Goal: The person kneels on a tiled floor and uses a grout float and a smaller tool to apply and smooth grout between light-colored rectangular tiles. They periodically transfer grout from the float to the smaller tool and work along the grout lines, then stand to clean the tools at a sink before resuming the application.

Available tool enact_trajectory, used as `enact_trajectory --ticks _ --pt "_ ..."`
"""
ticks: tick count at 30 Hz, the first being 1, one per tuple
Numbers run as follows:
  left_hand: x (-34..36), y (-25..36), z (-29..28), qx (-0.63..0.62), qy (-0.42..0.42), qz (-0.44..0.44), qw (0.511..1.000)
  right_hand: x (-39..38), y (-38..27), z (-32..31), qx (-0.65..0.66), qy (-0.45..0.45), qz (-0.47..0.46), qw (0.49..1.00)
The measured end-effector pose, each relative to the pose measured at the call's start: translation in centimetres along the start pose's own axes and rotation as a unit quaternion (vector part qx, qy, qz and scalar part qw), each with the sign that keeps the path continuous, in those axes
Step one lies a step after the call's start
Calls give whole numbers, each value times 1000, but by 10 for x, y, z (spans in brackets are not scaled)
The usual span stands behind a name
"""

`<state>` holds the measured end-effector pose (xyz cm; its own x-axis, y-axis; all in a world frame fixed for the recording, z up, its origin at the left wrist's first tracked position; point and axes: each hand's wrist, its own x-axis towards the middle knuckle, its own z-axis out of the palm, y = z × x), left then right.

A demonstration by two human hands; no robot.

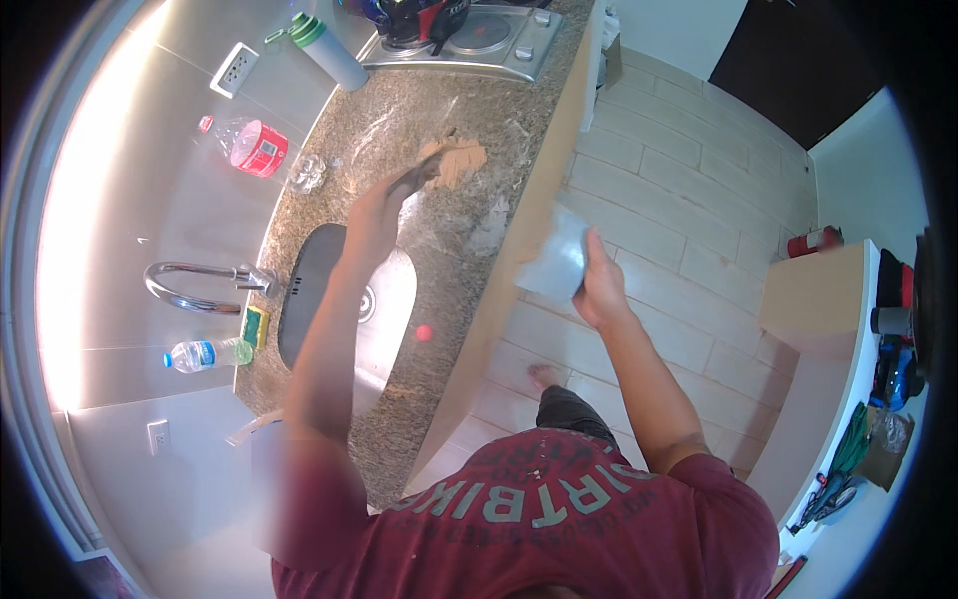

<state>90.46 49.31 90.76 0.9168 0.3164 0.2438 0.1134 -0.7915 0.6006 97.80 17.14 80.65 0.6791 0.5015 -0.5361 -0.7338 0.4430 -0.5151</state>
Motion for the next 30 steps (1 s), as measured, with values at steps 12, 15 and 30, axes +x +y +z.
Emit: enact_trajectory --ticks 12,15,30 --pt "-137 66 -40 -111 160 367 910 -75 33 136 59 -315 150 935" --pt "-170 69 -65 -32 130 387 912 -109 44 134 43 -301 138 943" --pt "-451 63 -147 47 84 345 934 -384 215 45 -52 -184 -64 980"
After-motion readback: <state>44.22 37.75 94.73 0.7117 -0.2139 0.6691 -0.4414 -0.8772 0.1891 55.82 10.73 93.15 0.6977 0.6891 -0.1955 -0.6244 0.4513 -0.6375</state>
